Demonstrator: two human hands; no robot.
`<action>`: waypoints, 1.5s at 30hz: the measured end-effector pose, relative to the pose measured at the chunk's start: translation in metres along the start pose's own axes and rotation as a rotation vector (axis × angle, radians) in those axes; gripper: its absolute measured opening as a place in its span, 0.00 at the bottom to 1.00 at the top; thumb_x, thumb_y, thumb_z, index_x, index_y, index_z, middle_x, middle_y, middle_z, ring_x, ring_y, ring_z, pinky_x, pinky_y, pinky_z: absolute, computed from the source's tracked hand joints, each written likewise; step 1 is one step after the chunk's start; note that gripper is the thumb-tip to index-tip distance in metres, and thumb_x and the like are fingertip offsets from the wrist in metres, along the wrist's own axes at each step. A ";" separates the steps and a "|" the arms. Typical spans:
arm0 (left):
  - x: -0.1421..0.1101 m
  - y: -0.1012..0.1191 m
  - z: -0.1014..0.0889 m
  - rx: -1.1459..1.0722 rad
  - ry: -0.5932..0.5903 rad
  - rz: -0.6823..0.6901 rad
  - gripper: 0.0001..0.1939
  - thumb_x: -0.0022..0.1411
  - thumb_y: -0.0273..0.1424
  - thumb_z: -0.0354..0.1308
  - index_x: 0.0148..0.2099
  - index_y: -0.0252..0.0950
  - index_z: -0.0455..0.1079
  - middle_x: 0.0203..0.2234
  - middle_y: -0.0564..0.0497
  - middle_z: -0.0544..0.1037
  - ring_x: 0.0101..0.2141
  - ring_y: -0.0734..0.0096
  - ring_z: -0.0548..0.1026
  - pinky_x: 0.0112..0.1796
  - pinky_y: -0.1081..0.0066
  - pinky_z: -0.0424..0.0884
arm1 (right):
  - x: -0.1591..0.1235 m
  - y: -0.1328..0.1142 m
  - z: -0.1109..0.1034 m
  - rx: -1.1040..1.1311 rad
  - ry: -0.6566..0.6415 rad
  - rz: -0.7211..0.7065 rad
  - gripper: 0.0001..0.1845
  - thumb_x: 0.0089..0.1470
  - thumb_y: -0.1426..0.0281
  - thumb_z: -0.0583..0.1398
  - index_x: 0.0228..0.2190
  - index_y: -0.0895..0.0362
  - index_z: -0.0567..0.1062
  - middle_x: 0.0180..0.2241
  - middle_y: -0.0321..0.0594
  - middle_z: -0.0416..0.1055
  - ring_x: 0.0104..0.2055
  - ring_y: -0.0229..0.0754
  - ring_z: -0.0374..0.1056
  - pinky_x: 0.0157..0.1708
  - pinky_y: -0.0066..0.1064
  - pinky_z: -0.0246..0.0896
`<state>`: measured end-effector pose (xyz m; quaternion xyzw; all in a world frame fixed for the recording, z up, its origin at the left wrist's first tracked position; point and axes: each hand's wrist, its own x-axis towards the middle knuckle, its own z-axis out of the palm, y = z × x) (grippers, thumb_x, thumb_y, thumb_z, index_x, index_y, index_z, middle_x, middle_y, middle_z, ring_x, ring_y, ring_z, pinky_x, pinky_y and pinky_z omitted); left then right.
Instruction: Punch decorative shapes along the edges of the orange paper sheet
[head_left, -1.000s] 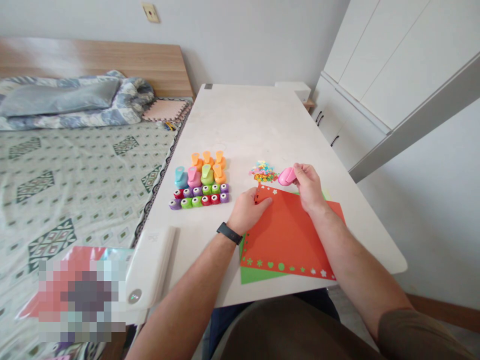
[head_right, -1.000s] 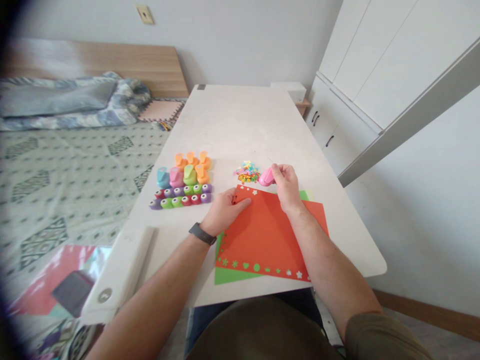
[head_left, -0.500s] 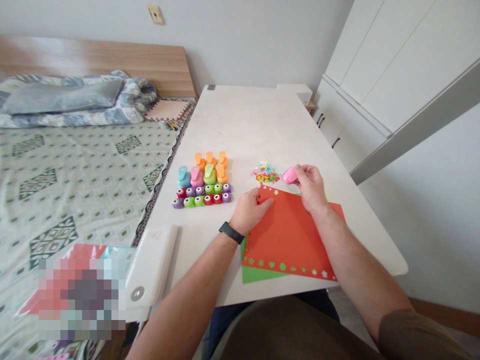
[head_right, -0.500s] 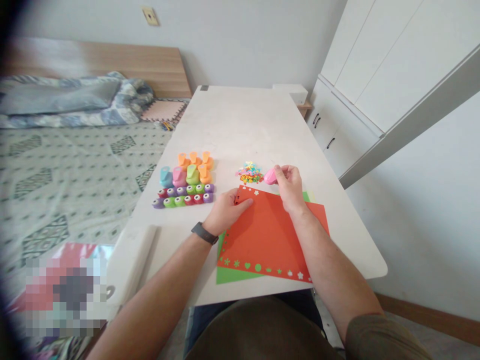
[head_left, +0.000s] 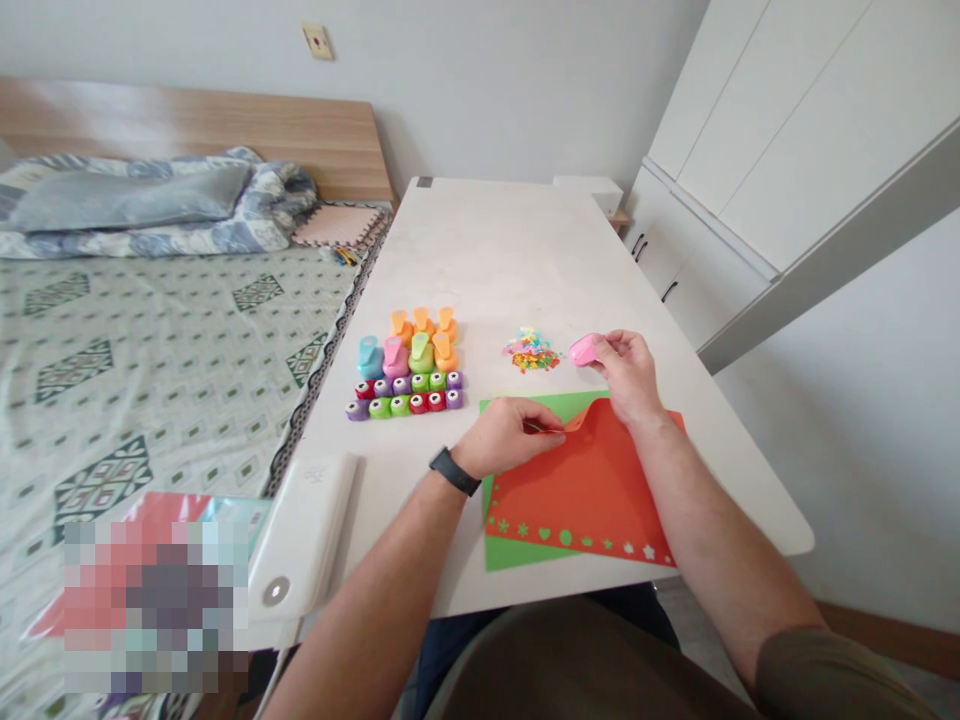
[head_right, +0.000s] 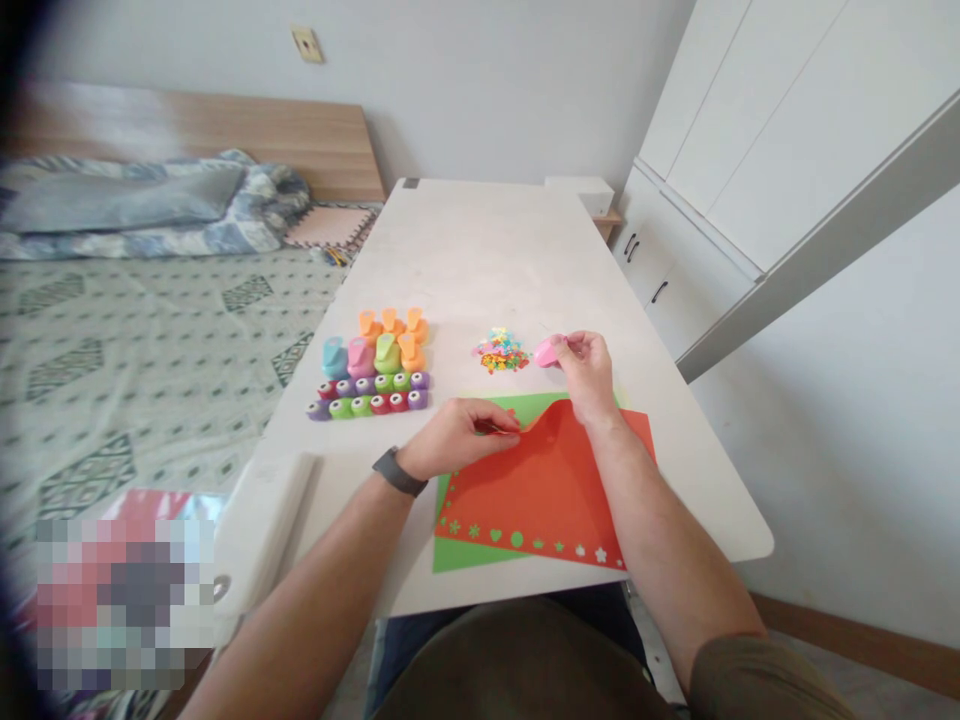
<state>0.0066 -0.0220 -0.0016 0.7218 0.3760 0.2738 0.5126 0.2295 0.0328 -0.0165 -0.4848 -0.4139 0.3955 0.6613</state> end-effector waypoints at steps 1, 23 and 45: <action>0.000 0.000 0.000 0.007 -0.012 0.013 0.11 0.59 0.36 0.65 0.39 0.34 0.81 0.34 0.48 0.84 0.34 0.68 0.79 0.37 0.72 0.74 | 0.000 -0.001 0.000 -0.002 -0.004 0.006 0.22 0.49 0.56 0.71 0.38 0.51 0.68 0.35 0.33 0.74 0.36 0.39 0.74 0.40 0.37 0.75; -0.003 0.005 0.000 0.327 0.045 0.158 0.07 0.59 0.36 0.67 0.37 0.39 0.80 0.61 0.41 0.72 0.59 0.57 0.73 0.60 0.60 0.68 | -0.003 -0.003 0.001 -0.024 0.017 0.037 0.22 0.48 0.56 0.71 0.36 0.52 0.68 0.32 0.33 0.76 0.32 0.40 0.74 0.37 0.37 0.75; 0.002 -0.001 0.004 0.385 0.124 0.162 0.09 0.62 0.39 0.64 0.34 0.38 0.76 0.54 0.42 0.78 0.55 0.57 0.75 0.60 0.59 0.68 | 0.002 0.001 -0.004 -0.099 0.036 0.060 0.26 0.48 0.49 0.70 0.32 0.53 0.67 0.28 0.33 0.74 0.30 0.40 0.74 0.39 0.40 0.76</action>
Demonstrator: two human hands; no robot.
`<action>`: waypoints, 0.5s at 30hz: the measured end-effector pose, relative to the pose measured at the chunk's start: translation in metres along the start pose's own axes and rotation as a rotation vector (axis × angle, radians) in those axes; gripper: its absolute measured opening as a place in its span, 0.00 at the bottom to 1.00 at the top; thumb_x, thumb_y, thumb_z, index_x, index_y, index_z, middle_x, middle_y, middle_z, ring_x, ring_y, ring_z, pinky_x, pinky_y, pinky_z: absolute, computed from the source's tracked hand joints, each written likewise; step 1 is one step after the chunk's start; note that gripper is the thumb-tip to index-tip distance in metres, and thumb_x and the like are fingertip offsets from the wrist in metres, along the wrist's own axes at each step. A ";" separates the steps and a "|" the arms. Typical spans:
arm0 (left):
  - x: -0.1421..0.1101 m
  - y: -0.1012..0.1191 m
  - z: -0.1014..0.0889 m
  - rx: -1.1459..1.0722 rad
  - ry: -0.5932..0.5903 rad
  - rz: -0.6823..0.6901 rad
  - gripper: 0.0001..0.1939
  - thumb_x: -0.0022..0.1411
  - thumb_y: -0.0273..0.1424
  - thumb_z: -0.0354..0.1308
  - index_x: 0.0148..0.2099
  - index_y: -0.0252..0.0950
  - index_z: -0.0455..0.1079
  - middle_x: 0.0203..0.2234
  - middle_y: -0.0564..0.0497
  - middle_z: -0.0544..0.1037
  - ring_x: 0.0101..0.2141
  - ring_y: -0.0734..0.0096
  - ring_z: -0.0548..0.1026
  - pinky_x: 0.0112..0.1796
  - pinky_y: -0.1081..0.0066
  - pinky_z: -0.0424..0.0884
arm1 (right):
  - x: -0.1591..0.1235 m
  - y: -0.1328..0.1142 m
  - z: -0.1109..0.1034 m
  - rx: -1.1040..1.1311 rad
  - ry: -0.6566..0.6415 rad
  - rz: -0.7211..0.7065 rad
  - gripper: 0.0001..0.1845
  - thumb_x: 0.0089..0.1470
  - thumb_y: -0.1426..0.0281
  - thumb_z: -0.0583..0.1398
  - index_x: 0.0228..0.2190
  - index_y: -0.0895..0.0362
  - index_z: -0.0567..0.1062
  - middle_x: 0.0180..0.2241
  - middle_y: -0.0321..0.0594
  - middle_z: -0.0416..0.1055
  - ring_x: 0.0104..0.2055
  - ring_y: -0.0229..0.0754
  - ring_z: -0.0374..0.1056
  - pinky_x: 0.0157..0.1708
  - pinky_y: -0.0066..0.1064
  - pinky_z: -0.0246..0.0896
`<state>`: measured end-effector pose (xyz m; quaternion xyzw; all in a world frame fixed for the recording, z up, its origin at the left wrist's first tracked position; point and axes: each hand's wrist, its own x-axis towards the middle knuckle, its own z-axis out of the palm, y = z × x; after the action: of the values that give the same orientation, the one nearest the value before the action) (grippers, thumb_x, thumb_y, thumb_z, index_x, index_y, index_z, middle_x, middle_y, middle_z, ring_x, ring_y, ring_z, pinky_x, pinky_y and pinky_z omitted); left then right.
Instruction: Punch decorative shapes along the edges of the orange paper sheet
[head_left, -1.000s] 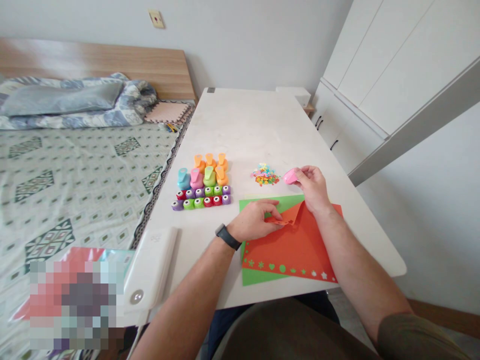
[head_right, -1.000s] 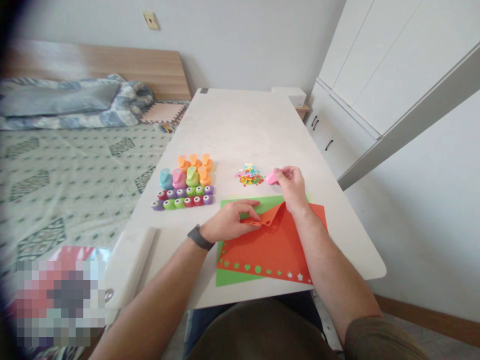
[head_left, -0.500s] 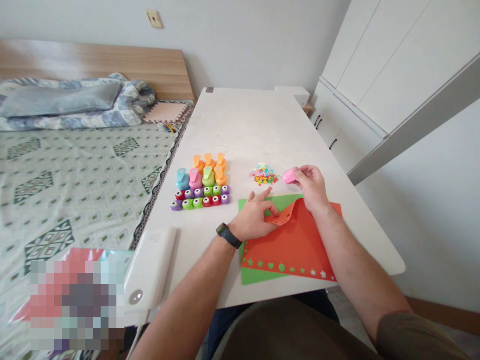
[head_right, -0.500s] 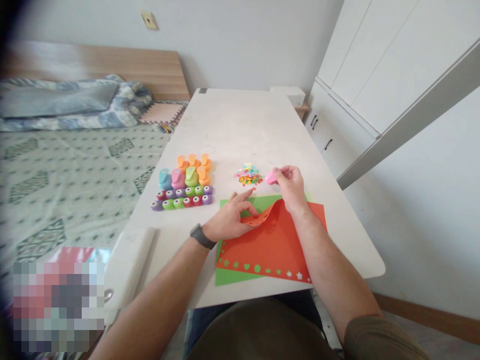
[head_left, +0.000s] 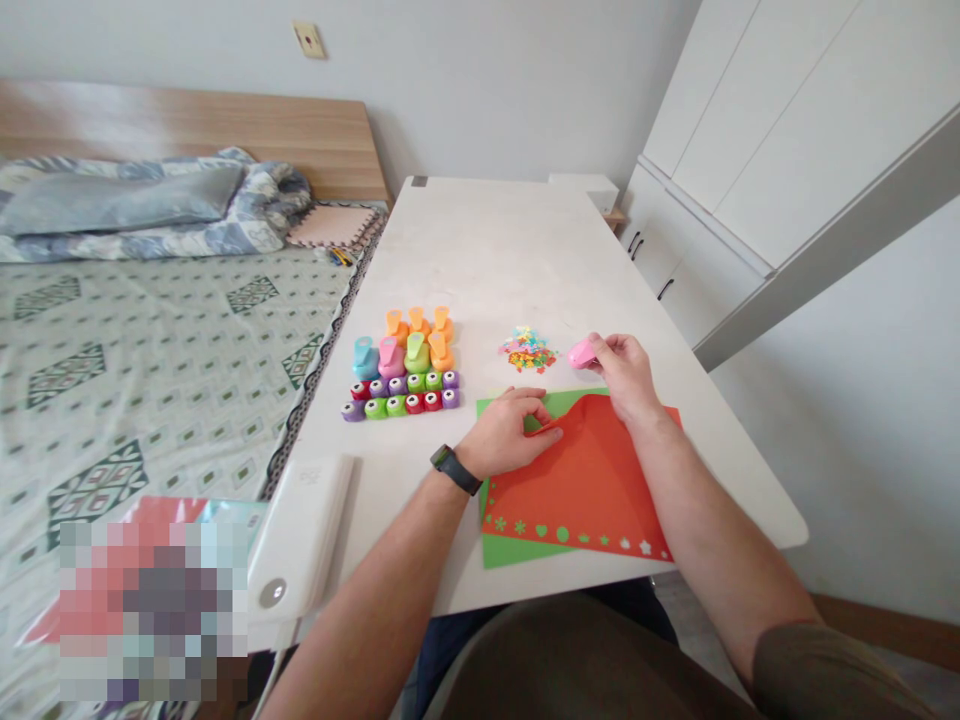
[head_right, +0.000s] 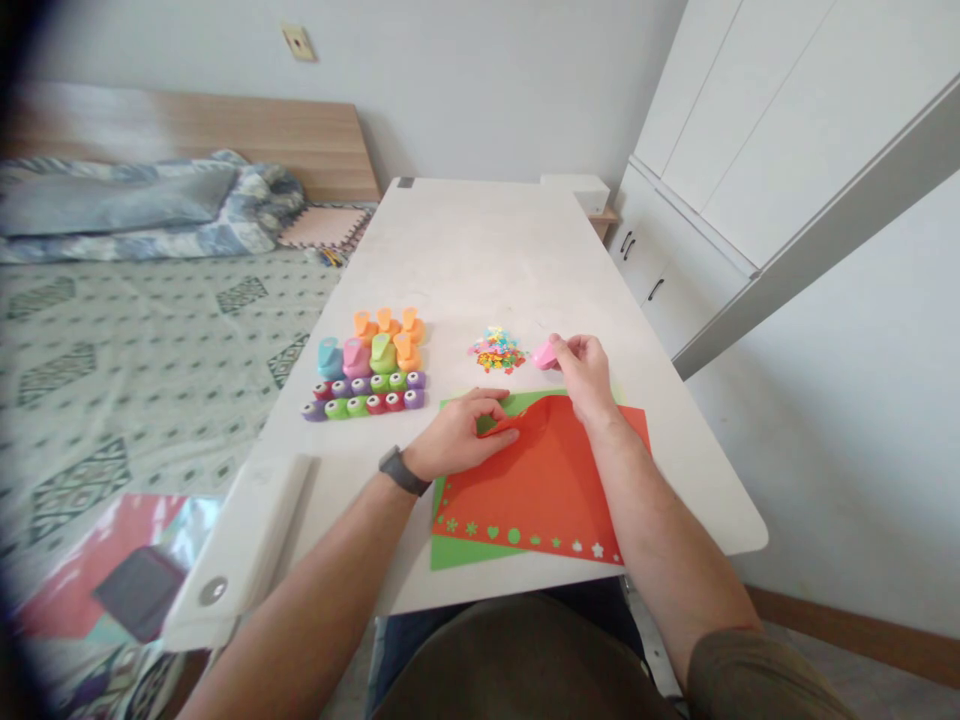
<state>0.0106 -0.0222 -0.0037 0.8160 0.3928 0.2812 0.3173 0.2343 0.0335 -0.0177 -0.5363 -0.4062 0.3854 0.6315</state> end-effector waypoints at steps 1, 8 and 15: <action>0.000 0.000 0.000 0.003 0.004 0.002 0.09 0.62 0.38 0.64 0.34 0.38 0.76 0.53 0.43 0.78 0.55 0.57 0.76 0.58 0.60 0.69 | 0.001 0.001 -0.002 -0.012 -0.006 -0.007 0.25 0.49 0.48 0.69 0.32 0.53 0.68 0.28 0.34 0.74 0.30 0.40 0.74 0.40 0.40 0.75; -0.001 -0.001 -0.002 0.013 0.016 0.021 0.10 0.64 0.38 0.61 0.35 0.37 0.74 0.47 0.44 0.81 0.47 0.60 0.78 0.51 0.64 0.71 | 0.020 0.002 -0.018 -0.189 -0.028 -0.002 0.24 0.50 0.47 0.68 0.29 0.55 0.71 0.29 0.37 0.75 0.32 0.40 0.73 0.41 0.38 0.73; 0.000 0.000 -0.004 0.109 0.014 -0.041 0.15 0.65 0.39 0.59 0.29 0.36 0.67 0.28 0.49 0.74 0.29 0.69 0.71 0.32 0.69 0.64 | 0.078 -0.012 -0.047 -0.540 -0.087 0.038 0.16 0.56 0.55 0.63 0.32 0.55 0.71 0.28 0.37 0.73 0.31 0.41 0.70 0.36 0.35 0.69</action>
<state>0.0078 -0.0214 -0.0012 0.8219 0.4266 0.2584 0.2753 0.3075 0.0864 -0.0025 -0.6757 -0.5108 0.2975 0.4405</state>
